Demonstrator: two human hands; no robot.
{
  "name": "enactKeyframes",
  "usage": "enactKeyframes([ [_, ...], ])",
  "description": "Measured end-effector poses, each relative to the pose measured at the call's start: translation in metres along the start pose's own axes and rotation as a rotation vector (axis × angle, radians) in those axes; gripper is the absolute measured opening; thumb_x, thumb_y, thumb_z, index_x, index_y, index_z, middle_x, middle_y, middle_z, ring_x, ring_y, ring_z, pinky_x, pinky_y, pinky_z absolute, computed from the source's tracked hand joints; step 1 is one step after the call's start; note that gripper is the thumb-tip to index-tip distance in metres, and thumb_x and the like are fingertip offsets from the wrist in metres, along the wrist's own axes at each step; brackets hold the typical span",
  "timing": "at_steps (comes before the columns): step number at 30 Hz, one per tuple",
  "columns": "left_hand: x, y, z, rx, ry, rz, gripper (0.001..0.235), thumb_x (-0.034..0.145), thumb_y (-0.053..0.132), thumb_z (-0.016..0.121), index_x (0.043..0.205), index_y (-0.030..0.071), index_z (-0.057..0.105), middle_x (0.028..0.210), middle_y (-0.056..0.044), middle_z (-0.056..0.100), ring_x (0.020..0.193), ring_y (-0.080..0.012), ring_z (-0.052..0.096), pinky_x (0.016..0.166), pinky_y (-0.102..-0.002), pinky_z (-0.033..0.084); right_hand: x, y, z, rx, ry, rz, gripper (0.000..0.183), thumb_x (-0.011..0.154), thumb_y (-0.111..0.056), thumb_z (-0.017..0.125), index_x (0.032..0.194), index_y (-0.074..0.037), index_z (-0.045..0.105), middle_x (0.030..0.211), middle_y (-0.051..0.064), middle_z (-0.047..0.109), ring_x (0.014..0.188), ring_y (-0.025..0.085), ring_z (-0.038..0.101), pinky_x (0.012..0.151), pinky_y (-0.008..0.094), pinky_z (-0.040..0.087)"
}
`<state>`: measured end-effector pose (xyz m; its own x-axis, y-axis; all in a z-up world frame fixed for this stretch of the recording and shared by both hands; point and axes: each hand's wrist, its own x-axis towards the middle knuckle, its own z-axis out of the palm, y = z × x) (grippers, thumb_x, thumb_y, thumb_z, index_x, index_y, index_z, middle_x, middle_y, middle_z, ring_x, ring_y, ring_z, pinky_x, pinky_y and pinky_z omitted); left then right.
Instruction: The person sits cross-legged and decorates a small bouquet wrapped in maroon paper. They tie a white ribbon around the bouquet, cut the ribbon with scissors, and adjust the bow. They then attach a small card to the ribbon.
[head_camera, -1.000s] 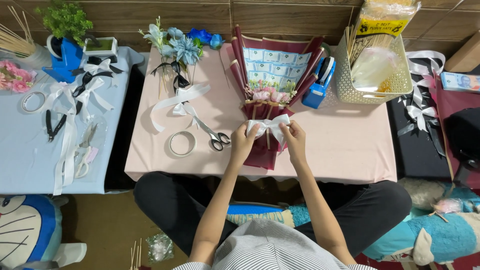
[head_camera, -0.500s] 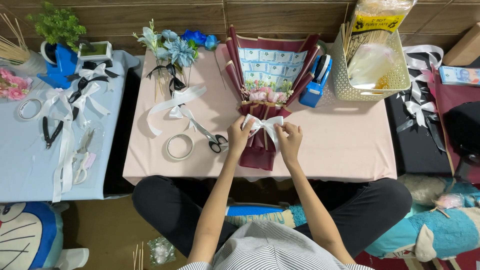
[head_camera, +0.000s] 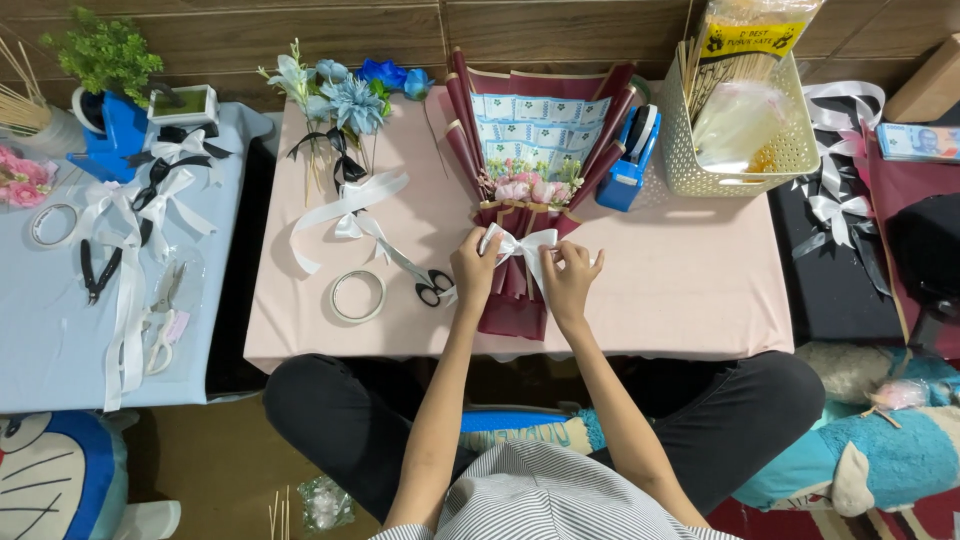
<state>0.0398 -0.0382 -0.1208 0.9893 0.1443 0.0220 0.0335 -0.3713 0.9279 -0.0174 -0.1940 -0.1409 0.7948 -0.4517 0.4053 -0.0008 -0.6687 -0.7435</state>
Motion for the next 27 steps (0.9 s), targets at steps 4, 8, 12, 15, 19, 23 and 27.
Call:
enactKeyframes([
  [4, 0.002, -0.002, 0.003, 0.002, -0.006, -0.004, 0.016, 0.092, 0.029, 0.071, 0.09, 0.014, 0.07, 0.064, -0.007, 0.071, 0.058, -0.0214, 0.068, 0.051, -0.032, 0.056, -0.002, 0.002, 0.003, 0.039, 0.007, 0.024, 0.013, 0.096, -0.024, 0.076, 0.089, -0.017, 0.067, 0.07, -0.003, 0.06, 0.097, 0.018, 0.064, 0.117, 0.065, 0.014],
  [8, -0.001, 0.002, 0.002, 0.022, -0.001, 0.009, 0.017, 0.091, 0.031, 0.072, 0.091, 0.014, 0.071, 0.065, -0.009, 0.072, 0.063, -0.0284, 0.07, 0.056, -0.039, 0.057, -0.002, 0.003, 0.003, 0.042, 0.007, 0.043, 0.015, 0.095, -0.024, 0.076, 0.086, -0.016, 0.066, 0.071, -0.001, 0.06, 0.096, 0.021, 0.064, 0.116, 0.067, 0.017],
  [12, -0.001, 0.004, 0.004, 0.019, 0.001, 0.01, 0.015, 0.091, 0.03, 0.071, 0.088, 0.015, 0.071, 0.062, -0.003, 0.071, 0.063, -0.0228, 0.07, 0.059, -0.036, 0.057, -0.001, 0.008, 0.004, 0.034, -0.018, 0.072, 0.018, 0.095, -0.025, 0.075, 0.083, -0.017, 0.064, 0.069, -0.002, 0.059, 0.095, 0.021, 0.064, 0.116, 0.068, 0.016],
  [15, -0.004, 0.015, 0.002, 0.023, 0.002, 0.018, 0.014, 0.091, 0.028, 0.071, 0.087, 0.015, 0.069, 0.061, -0.003, 0.071, 0.063, -0.0218, 0.07, 0.061, -0.036, 0.057, 0.0, 0.012, 0.006, 0.021, -0.019, 0.082, 0.018, 0.095, -0.026, 0.075, 0.084, -0.017, 0.064, 0.069, -0.001, 0.059, 0.094, 0.022, 0.065, 0.116, 0.068, 0.017],
  [19, -0.005, 0.005, 0.005, 0.029, 0.01, 0.007, 0.014, 0.091, 0.028, 0.071, 0.086, 0.015, 0.069, 0.061, -0.003, 0.071, 0.064, -0.0224, 0.07, 0.063, -0.036, 0.057, 0.0, 0.009, 0.005, 0.013, -0.017, 0.091, 0.02, 0.095, -0.026, 0.075, 0.082, -0.017, 0.062, 0.069, -0.001, 0.059, 0.094, 0.022, 0.065, 0.115, 0.068, 0.018],
  [23, -0.007, 0.009, 0.002, 0.049, 0.011, 0.014, 0.012, 0.091, 0.026, 0.07, 0.085, 0.015, 0.069, 0.059, -0.003, 0.071, 0.063, -0.0214, 0.072, 0.063, -0.033, 0.057, 0.0, 0.005, 0.002, -0.017, -0.033, 0.064, 0.018, 0.095, -0.025, 0.074, 0.083, -0.017, 0.062, 0.069, -0.001, 0.059, 0.095, 0.022, 0.065, 0.115, 0.069, 0.017],
  [27, -0.009, 0.014, 0.0, 0.075, 0.025, 0.025, 0.012, 0.091, 0.025, 0.069, 0.084, 0.015, 0.068, 0.058, -0.004, 0.07, 0.063, -0.0242, 0.072, 0.062, -0.035, 0.057, 0.0, -0.003, -0.002, -0.039, -0.032, 0.052, 0.016, 0.093, -0.024, 0.075, 0.087, -0.016, 0.062, 0.07, -0.001, 0.06, 0.093, 0.024, 0.065, 0.115, 0.069, 0.019],
])
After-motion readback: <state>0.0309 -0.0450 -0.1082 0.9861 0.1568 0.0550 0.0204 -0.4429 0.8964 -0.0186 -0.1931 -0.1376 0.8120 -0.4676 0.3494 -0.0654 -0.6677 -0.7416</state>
